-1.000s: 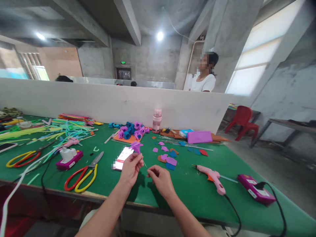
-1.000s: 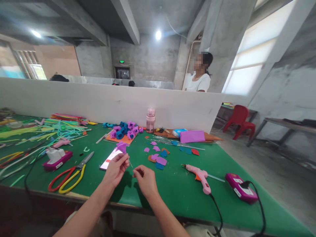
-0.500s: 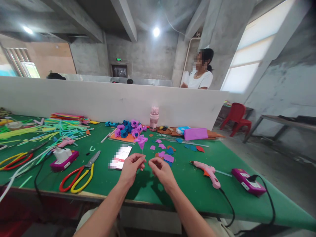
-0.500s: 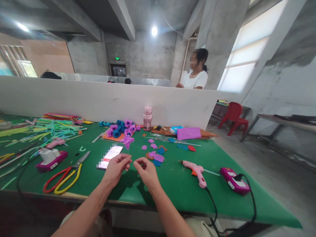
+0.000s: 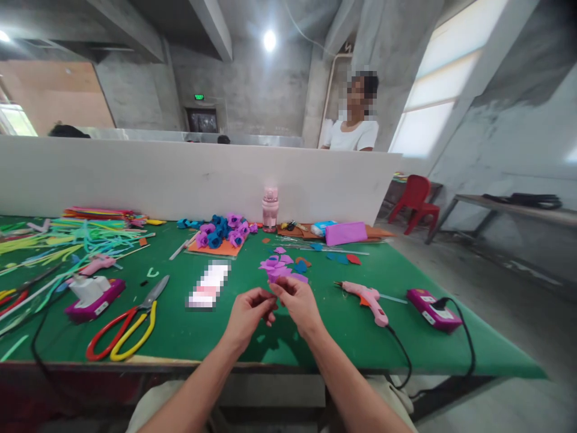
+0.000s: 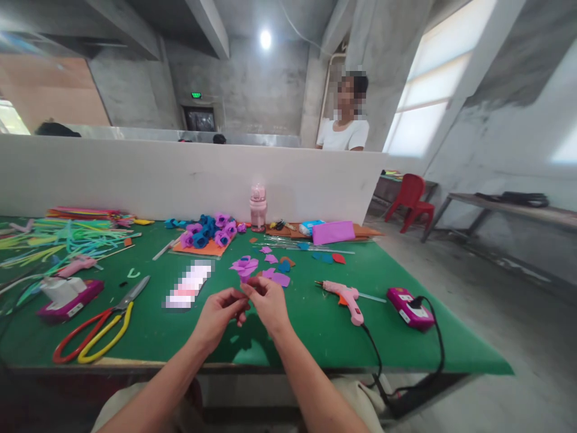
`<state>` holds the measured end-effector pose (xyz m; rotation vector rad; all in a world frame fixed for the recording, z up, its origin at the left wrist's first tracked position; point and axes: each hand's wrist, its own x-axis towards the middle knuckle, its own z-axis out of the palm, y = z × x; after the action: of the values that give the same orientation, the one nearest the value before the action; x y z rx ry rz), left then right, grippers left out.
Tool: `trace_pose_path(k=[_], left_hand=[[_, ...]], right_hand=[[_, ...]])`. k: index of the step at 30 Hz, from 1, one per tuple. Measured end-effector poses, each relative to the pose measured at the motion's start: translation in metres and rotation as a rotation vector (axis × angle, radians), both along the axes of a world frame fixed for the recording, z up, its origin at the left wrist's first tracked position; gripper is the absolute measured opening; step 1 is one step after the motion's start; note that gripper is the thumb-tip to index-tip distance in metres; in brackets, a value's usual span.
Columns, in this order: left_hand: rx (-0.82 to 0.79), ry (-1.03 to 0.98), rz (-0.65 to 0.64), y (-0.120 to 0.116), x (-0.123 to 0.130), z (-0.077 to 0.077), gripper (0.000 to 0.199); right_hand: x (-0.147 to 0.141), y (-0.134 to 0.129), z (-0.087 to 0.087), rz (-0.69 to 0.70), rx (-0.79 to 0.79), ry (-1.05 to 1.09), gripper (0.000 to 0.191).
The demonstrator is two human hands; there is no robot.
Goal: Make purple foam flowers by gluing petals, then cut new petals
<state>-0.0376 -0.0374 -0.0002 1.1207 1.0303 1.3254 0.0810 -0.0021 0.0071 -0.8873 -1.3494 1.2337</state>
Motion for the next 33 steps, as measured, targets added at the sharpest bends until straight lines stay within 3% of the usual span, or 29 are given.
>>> trace_pose_path(k=[5,8,12,15,19,22,27,33], left_hand=[[-0.017,-0.01,-0.035,-0.001,0.002,-0.003,0.024],[-0.018,0.044,-0.069,-0.001,0.003,-0.005,0.024],[0.055,0.122,0.011,0.001,-0.001,-0.004,0.022],[0.16,0.198,0.091,0.001,-0.005,0.0,0.017],[0.252,0.284,0.095,-0.002,-0.009,0.004,0.015],[0.248,0.342,0.104,-0.003,-0.007,0.002,0.015],[0.054,0.285,0.086,-0.004,0.003,-0.002,0.015],[-0.071,0.119,-0.008,-0.007,0.011,-0.004,0.014]], right_hand=[[-0.001,0.0,0.001,-0.02,-0.035,0.012,0.026],[0.004,-0.001,0.006,-0.013,0.046,0.0,0.024],[0.011,-0.005,0.013,0.019,0.237,-0.035,0.021],[0.013,-0.007,0.015,0.048,0.255,-0.006,0.026],[0.009,-0.007,0.013,0.066,0.149,0.084,0.025],[0.006,-0.003,0.012,0.006,0.002,0.23,0.022],[0.007,0.008,0.005,-0.082,-0.217,0.378,0.027],[0.015,0.018,0.001,-0.132,-0.235,0.457,0.026]])
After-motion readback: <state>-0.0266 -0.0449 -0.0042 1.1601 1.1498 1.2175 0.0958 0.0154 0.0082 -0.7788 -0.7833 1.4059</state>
